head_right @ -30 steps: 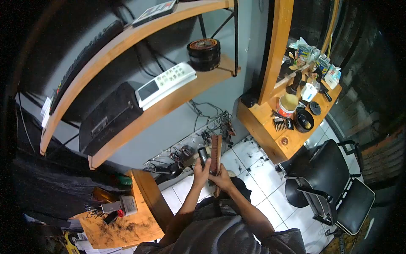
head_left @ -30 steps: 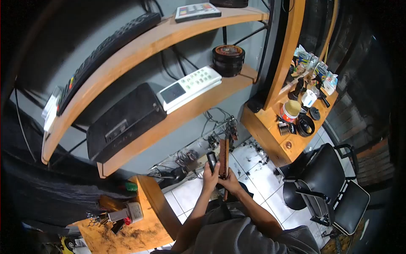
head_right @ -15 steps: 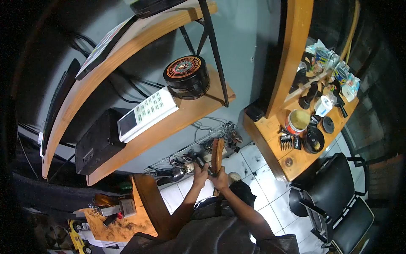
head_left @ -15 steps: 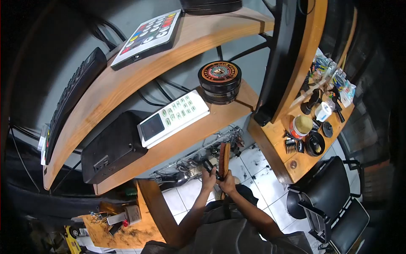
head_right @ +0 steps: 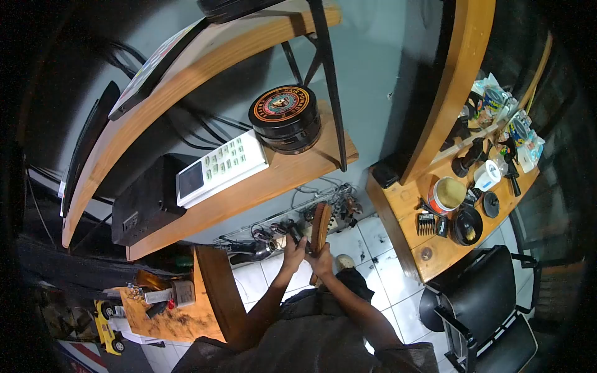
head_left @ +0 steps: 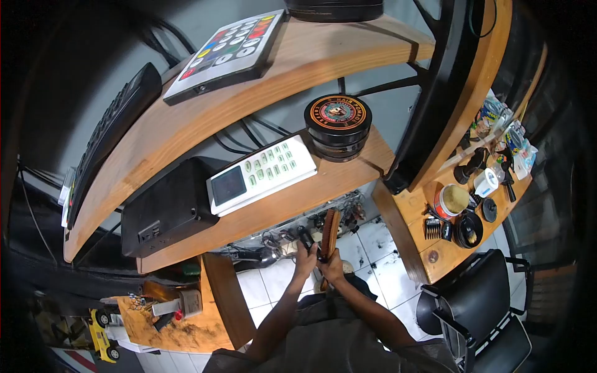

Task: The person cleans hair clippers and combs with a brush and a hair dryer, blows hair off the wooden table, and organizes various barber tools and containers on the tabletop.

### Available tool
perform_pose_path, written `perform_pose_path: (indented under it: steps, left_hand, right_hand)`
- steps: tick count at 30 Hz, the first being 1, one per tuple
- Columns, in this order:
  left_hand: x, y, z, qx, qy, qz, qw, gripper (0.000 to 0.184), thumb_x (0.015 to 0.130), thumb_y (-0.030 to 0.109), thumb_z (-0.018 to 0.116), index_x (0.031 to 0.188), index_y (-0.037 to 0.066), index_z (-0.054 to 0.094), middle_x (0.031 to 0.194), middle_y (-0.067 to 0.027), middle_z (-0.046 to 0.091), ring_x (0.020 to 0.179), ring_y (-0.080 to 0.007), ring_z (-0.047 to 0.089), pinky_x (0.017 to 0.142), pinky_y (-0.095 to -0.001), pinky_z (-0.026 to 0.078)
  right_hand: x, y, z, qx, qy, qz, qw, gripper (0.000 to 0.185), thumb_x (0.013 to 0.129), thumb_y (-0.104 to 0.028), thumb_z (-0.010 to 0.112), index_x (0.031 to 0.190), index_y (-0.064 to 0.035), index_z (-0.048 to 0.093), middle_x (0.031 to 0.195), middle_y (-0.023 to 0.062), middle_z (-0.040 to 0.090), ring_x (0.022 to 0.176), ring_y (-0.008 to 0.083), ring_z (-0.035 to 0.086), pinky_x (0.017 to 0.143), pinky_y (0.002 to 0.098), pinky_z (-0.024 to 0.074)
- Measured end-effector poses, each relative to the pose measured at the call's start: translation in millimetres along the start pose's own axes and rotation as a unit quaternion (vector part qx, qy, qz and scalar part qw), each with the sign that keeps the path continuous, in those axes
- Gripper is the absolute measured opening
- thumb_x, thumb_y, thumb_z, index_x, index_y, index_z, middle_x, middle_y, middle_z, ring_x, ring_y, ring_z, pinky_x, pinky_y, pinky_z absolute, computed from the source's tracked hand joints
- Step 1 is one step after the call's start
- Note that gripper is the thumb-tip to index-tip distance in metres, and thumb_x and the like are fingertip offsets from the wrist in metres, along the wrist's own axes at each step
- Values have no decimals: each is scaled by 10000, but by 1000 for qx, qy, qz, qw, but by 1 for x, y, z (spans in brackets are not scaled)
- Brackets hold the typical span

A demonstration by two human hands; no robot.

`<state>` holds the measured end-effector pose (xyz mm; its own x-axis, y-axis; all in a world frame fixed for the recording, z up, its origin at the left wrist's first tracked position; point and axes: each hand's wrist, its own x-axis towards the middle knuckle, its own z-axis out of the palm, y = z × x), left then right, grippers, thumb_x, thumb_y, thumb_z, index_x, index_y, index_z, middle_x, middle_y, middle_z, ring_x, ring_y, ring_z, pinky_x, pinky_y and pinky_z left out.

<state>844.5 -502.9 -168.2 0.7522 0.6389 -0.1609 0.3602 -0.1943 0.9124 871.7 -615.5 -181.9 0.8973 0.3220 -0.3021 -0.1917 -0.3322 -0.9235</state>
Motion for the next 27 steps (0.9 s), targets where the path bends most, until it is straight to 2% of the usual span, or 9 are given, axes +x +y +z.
perform_pose_path:
  steps: [8,11,12,15,19,20,23,24,27]
  left_hand:
    - [31,-39,12,42,-1,42,998,466,910,214,667,1235,-19,428,1024,-236,641,961,-370,643,857,-421,485]
    - [45,-46,8,91,-4,-24,996,502,889,201,679,1252,-37,427,966,-217,650,933,-365,646,852,-415,488]
    - [52,-57,8,115,-10,-8,993,532,887,216,674,1261,-69,425,981,-240,655,954,-391,644,859,-428,490]
    - [63,-66,6,176,-11,-10,984,604,888,262,659,1277,-135,421,1037,-300,655,1017,-450,627,876,-456,489]
    - [64,-64,7,185,-14,7,983,692,892,320,645,1309,-171,391,1026,-333,649,1023,-476,618,889,-478,487]
    - [58,-51,11,202,27,-4,979,635,881,301,653,1253,-176,458,1003,-327,656,980,-490,627,856,-475,502]
    - [47,-20,13,141,59,-13,988,567,877,240,652,1252,-149,481,980,-319,664,957,-476,643,848,-483,502]
    - [55,-42,15,162,-21,-63,984,536,865,161,641,1299,-98,462,1073,-317,637,1060,-446,615,899,-472,484]
    - [22,-35,32,94,38,-16,995,576,850,73,618,1369,-48,400,1203,-254,582,1144,-359,573,938,-426,473]
  right_hand:
    - [13,26,-1,-69,48,-39,996,454,861,-291,741,1048,5,452,751,151,630,647,289,655,607,424,527]
    - [1,-3,-28,145,-20,80,986,406,932,-281,653,1119,-9,418,664,87,566,503,218,576,459,375,488]
    - [-17,-44,-43,146,-35,121,981,406,973,-201,565,1277,-50,344,703,84,541,441,160,511,380,310,440]
    - [-35,-71,-74,294,-81,132,943,481,992,-134,478,1405,-110,232,805,135,564,435,159,506,368,318,435]
    - [-49,-96,-103,422,-170,184,871,323,1004,-150,404,1321,-116,456,888,112,583,525,160,559,464,294,518]
    - [-43,-79,-108,438,-202,182,857,264,995,-170,420,1199,-76,558,923,95,604,655,178,622,594,294,574]
    - [-29,-72,-111,565,-195,196,778,262,977,-167,434,1166,-34,558,1006,112,636,790,216,668,738,315,592]
    - [-20,-63,-111,614,-233,182,732,278,952,-164,476,1176,-17,551,1074,149,645,875,263,685,855,354,577]
    - [-6,-78,-108,573,-201,150,781,309,915,-97,511,1208,-5,545,1078,176,648,910,293,683,908,370,562]
